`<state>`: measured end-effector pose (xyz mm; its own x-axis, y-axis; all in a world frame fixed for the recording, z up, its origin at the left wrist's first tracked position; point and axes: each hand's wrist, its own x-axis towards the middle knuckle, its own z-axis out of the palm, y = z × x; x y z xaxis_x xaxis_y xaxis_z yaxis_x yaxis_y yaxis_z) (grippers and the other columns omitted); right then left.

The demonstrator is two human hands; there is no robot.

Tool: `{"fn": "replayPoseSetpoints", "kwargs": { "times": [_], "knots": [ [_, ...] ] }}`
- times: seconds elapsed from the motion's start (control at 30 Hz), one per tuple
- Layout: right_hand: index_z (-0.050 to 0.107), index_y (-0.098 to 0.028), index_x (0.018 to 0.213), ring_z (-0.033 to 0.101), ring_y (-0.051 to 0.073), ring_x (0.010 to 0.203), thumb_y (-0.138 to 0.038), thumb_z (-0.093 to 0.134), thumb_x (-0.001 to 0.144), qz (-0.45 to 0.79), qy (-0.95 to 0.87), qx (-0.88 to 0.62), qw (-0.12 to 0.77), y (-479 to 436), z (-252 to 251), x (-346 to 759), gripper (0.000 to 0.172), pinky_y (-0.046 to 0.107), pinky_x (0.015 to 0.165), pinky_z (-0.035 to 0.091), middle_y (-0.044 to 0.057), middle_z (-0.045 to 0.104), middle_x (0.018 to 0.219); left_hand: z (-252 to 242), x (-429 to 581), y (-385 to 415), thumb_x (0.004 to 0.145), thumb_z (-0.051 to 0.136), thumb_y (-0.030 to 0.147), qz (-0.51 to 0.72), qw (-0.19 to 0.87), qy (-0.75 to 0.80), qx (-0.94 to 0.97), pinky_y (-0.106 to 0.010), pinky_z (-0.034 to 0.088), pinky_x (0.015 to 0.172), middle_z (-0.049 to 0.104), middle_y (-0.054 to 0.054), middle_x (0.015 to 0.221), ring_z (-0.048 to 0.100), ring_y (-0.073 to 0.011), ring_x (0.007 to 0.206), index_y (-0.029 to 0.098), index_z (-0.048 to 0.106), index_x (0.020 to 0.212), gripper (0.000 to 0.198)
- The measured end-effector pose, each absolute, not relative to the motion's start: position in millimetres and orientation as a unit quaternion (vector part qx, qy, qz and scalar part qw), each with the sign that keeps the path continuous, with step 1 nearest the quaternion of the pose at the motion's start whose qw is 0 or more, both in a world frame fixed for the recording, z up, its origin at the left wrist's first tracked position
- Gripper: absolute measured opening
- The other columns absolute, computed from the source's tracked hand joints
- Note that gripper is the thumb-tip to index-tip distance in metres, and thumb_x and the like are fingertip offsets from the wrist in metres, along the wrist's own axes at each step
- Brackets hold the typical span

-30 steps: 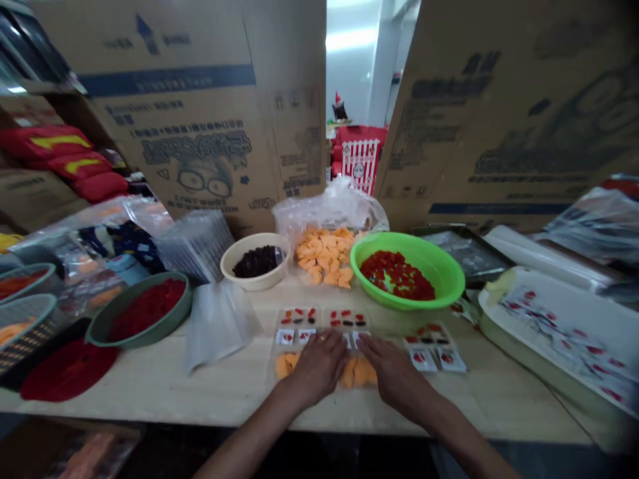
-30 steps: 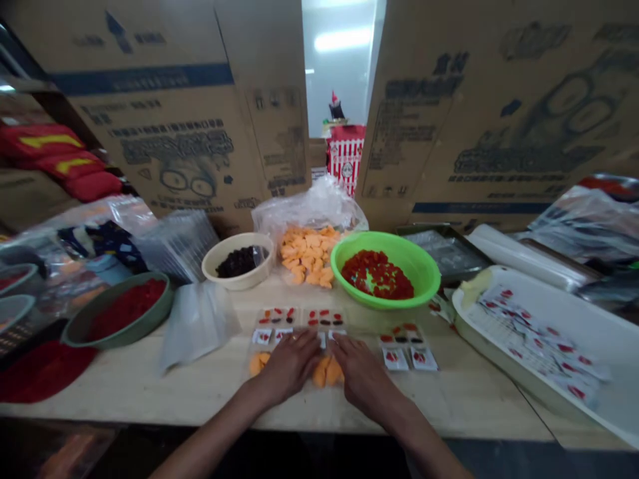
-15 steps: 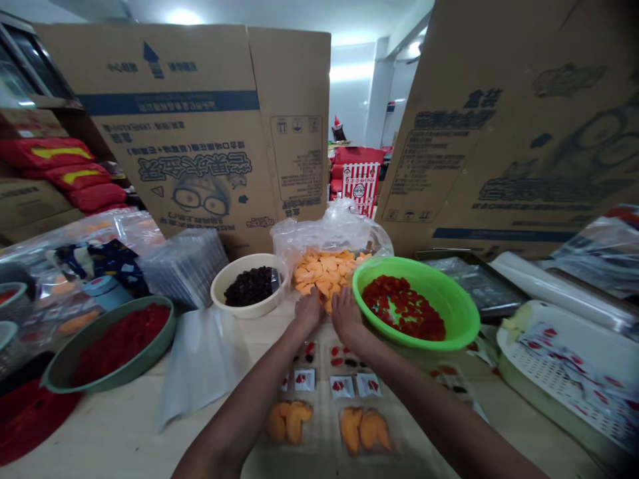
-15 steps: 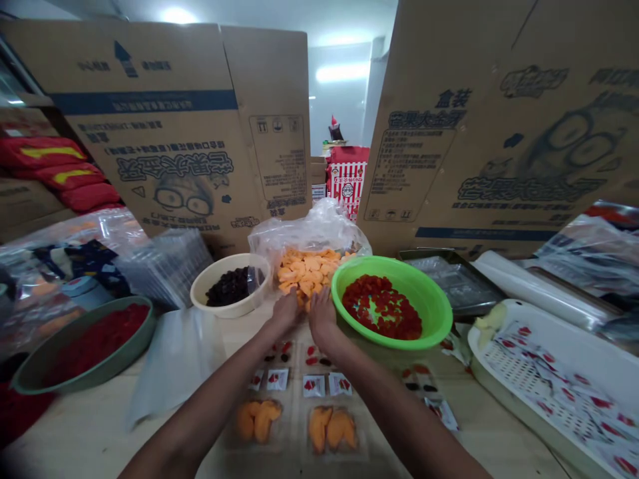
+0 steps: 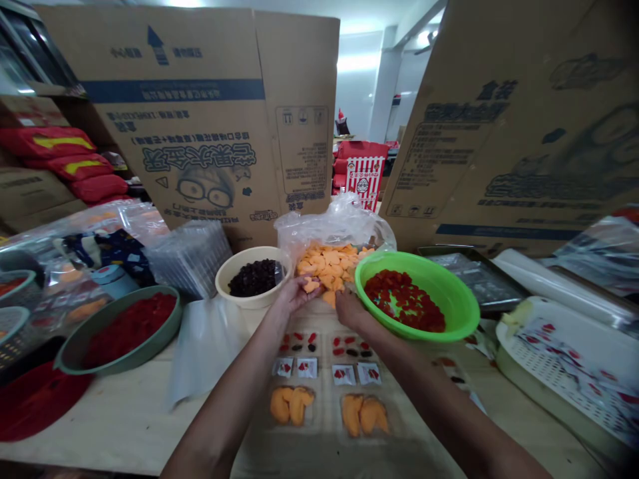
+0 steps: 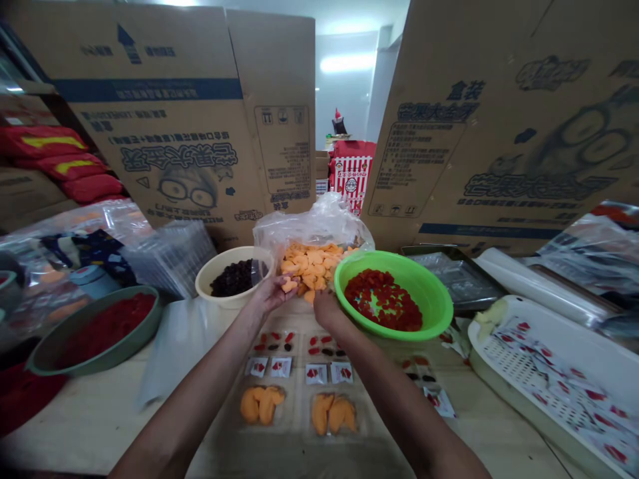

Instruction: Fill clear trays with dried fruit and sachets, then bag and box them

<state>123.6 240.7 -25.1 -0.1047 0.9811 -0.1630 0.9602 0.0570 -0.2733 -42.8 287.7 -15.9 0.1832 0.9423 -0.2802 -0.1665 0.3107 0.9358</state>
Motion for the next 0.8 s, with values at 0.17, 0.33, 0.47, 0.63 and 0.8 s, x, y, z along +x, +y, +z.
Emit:
{"fn": "replayPoseSetpoints", "kwargs": {
  "times": [0.17, 0.33, 0.47, 0.63, 0.8],
  "knots": [
    [0.061, -0.013, 0.098, 0.068, 0.025, 0.087, -0.024, 0.062, 0.087, 0.301, -0.653, -0.68, 0.144, 259, -9, 124, 0.016, 0.031, 0.073, 0.051, 0.014, 0.068, 0.091, -16, -46, 278, 0.073, 0.065, 0.014, 0.438, 0.636, 0.493, 0.401, -0.025, 0.053, 0.066, 0.064, -0.004, 0.088, 0.06, -0.0119, 0.069, 0.016, 0.057, 0.113, 0.041],
    [0.054, -0.017, 0.089, 0.054, 0.01, 0.053, -0.036, 0.045, 0.098, 0.487, -0.583, -0.594, 0.265, 268, 16, 125, 0.023, 0.018, 0.047, 0.037, 0.0, 0.058, 0.066, -2, -42, 271, 0.063, 0.08, 0.016, 0.4, 0.637, 0.438, 0.492, -0.024, 0.048, 0.071, 0.069, -0.004, 0.101, 0.063, -0.0147, 0.082, 0.021, 0.06, 0.123, 0.063],
    [0.052, -0.017, 0.083, 0.05, 0.01, 0.047, -0.031, 0.05, 0.094, 0.593, -0.525, -0.531, 0.3, 270, 29, 138, 0.018, 0.018, 0.043, 0.037, -0.002, 0.055, 0.059, 3, -38, 275, 0.065, 0.082, 0.034, 0.444, 0.579, 0.422, 0.539, -0.022, 0.045, 0.064, 0.067, -0.003, 0.085, 0.06, -0.0123, 0.071, 0.014, 0.064, 0.096, 0.041],
    [0.051, -0.018, 0.089, 0.055, 0.01, 0.053, -0.025, 0.046, 0.095, 0.642, -0.454, -0.485, 0.382, 270, 47, 189, 0.01, 0.017, 0.048, 0.043, 0.002, 0.064, 0.07, -5, -52, 287, 0.062, 0.082, 0.031, 0.493, 0.503, 0.511, 0.493, -0.022, 0.043, 0.061, 0.065, -0.001, 0.077, 0.057, -0.0132, 0.068, 0.014, 0.061, 0.088, 0.037],
    [0.062, -0.015, 0.105, 0.065, 0.012, 0.072, -0.023, 0.046, 0.096, 0.706, -0.373, -0.37, 0.475, 236, 59, 233, 0.019, 0.021, 0.067, 0.055, 0.007, 0.071, 0.095, -3, -37, 278, 0.066, 0.076, 0.02, 0.515, 0.477, 0.514, 0.493, -0.024, 0.047, 0.076, 0.066, -0.008, 0.112, 0.06, -0.0178, 0.095, 0.018, 0.056, 0.119, 0.057]
  ]
}}
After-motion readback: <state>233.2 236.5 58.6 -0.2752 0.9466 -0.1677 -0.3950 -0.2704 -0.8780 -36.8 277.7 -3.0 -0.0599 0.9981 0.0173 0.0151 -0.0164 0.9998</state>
